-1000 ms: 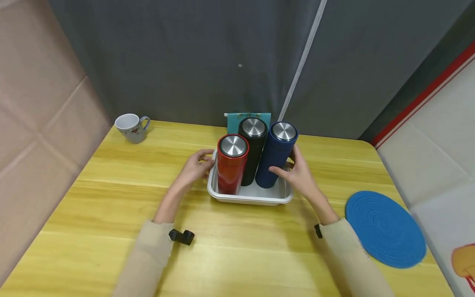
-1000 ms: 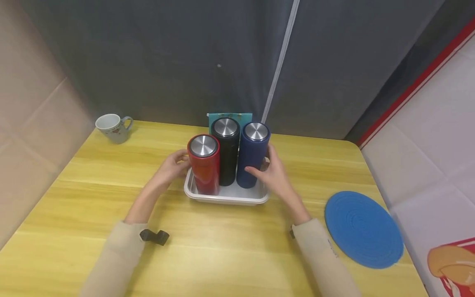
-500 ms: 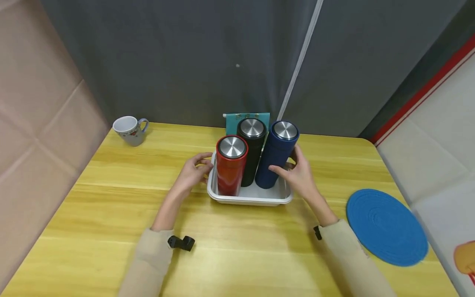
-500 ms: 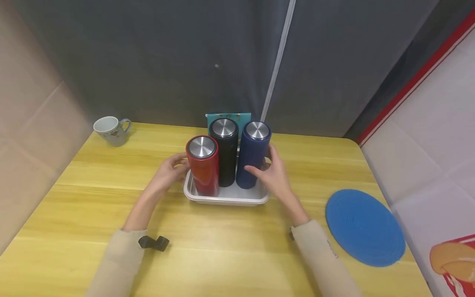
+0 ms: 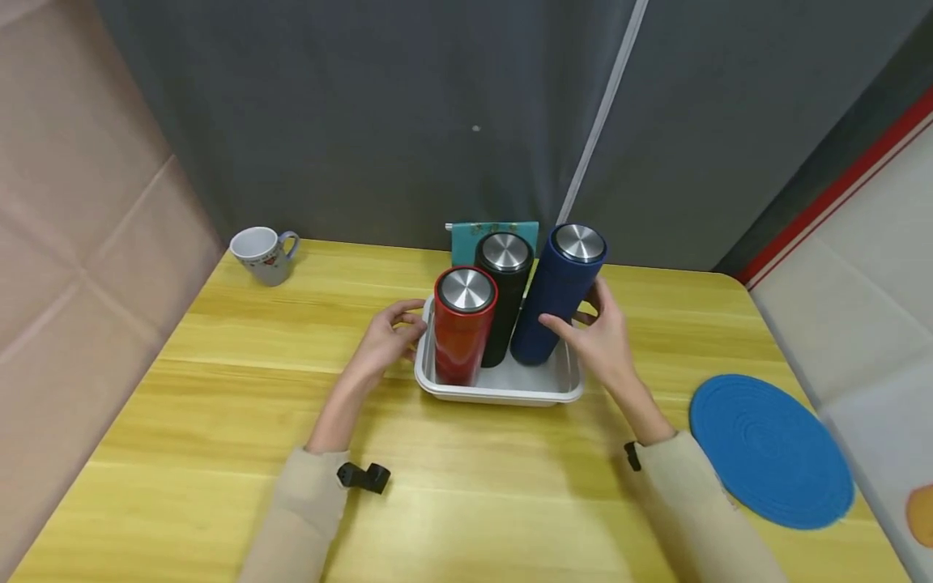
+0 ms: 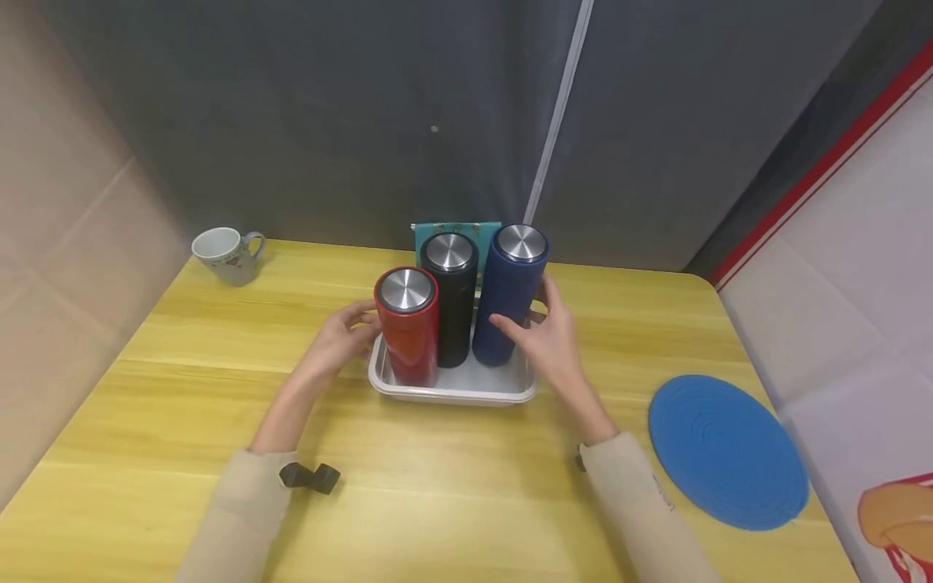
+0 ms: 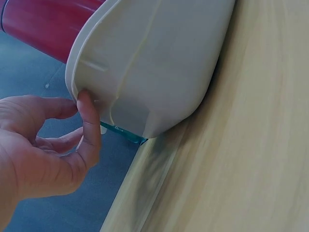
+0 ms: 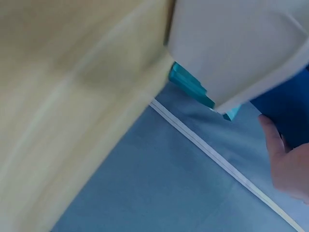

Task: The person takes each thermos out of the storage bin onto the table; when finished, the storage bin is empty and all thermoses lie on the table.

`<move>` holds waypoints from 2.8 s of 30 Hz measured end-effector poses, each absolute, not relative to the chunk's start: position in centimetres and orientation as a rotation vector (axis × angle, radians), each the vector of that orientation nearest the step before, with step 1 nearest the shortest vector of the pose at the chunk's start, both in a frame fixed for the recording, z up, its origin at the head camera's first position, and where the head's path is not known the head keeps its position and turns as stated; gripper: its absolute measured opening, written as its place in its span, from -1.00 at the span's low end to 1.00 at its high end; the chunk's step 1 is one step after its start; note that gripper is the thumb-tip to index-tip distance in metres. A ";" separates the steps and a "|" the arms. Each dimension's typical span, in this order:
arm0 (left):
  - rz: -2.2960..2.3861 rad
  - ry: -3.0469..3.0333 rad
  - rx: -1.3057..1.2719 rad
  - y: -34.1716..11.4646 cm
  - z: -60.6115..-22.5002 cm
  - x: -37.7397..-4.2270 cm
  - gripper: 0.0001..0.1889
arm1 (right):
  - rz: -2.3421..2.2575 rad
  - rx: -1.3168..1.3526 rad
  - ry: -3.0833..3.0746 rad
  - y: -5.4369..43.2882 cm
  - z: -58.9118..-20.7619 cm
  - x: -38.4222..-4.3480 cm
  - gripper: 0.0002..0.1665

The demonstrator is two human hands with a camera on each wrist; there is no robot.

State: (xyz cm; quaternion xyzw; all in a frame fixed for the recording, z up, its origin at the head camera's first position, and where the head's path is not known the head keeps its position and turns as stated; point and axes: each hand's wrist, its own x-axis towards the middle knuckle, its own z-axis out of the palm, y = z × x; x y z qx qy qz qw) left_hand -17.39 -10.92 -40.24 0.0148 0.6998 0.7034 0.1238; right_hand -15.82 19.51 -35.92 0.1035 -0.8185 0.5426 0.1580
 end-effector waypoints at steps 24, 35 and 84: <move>1.992 2.052 0.048 -11.0 -40.1 -17.6 -0.57 | 1.359 0.349 -2.227 21.2 -30.3 -17.1 -0.13; 1.977 2.042 0.039 -11.5 -40.1 -17.5 -0.55 | 1.349 0.245 -2.148 24.7 -30.0 -17.2 -0.14; 1.994 1.984 0.016 -11.6 -39.9 -18.1 -0.56 | 1.616 0.145 -2.244 25.3 -35.5 -16.7 -0.16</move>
